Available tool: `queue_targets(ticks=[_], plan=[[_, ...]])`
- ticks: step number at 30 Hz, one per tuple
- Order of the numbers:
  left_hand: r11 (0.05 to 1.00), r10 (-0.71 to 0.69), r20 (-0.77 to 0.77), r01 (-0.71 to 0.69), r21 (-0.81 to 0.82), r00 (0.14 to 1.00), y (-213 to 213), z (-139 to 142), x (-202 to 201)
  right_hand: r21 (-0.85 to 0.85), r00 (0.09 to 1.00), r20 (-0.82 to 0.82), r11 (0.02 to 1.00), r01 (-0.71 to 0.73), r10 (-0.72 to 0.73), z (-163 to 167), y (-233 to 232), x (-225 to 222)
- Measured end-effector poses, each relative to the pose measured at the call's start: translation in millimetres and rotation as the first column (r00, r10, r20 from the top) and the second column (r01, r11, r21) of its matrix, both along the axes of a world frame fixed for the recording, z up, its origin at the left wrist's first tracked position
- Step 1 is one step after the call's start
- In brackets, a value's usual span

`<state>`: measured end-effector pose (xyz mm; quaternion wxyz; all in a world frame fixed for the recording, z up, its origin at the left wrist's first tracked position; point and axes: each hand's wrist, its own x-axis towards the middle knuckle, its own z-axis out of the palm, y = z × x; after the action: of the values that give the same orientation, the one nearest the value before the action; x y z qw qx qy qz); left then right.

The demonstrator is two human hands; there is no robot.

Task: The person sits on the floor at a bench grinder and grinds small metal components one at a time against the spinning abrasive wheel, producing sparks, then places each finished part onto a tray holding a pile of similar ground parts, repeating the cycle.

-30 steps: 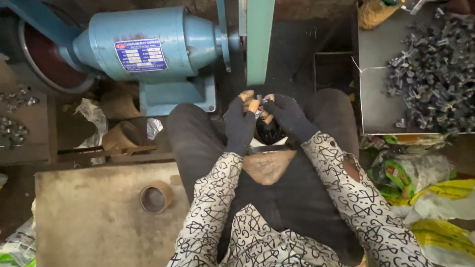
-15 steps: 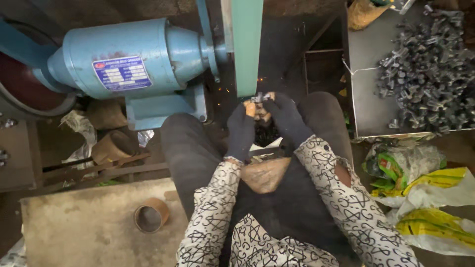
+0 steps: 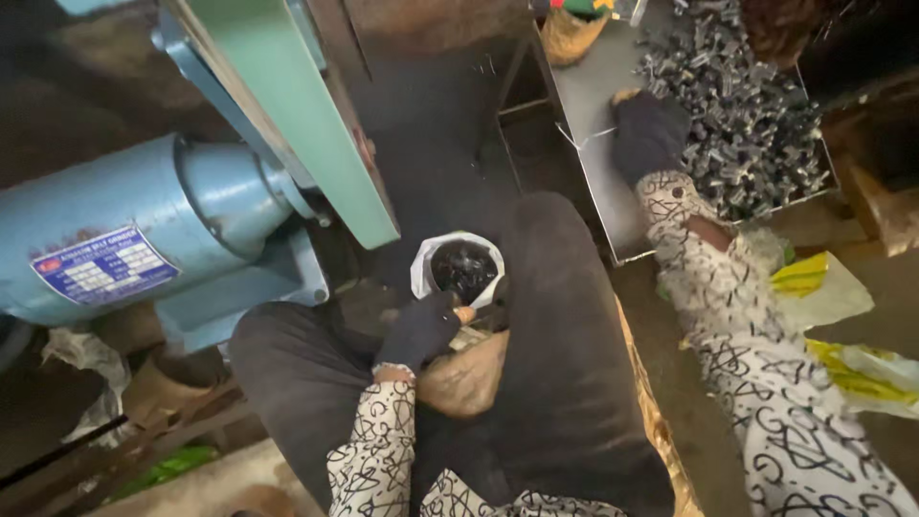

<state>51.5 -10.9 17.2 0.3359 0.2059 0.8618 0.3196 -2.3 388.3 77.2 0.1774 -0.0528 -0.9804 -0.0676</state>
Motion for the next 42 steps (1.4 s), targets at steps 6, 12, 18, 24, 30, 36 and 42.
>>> queue_targets(ticks=[6, 12, 18, 24, 30, 36, 42], plan=[[0.974, 0.125, -0.041, -0.115, 0.198, 0.991, 11, -5, -6, -0.315, 0.962, 0.04, 0.917, -0.245, 0.27, 0, 1, 4], [0.651, 0.335, 0.34, -0.477, 0.591, 0.879, 19, 4, -7, -0.629, 0.944, -0.095, 0.716, -0.304, 0.317, 43, -133, 39], [0.169, 0.42, 0.603, -0.711, 0.683, 0.679, 1, 2, 0, -0.97, 0.865, -0.077, 0.162, -0.18, 0.496, 5, -245, 70], [0.271, 0.309, 0.61, -0.682, 0.679, 0.73, -23, 10, 6, -0.745, 0.552, -0.265, 0.196, -0.638, 0.791, -46, -234, 71], [0.147, 0.488, 0.635, -0.774, 0.616, 0.599, -20, 15, 5, -0.816, 0.633, -0.199, 0.231, -0.53, 0.748, -46, -255, 63], [0.111, 0.539, 0.569, -0.722, 0.683, 0.621, -19, 11, -6, -0.994, 0.823, 0.109, 0.057, 0.093, 0.557, -28, -263, 37], [0.537, 0.801, -0.018, -0.706, 0.462, 0.598, -21, 8, -19, -0.979, 0.802, 0.201, 0.101, 0.175, 0.563, -46, -263, 21]])
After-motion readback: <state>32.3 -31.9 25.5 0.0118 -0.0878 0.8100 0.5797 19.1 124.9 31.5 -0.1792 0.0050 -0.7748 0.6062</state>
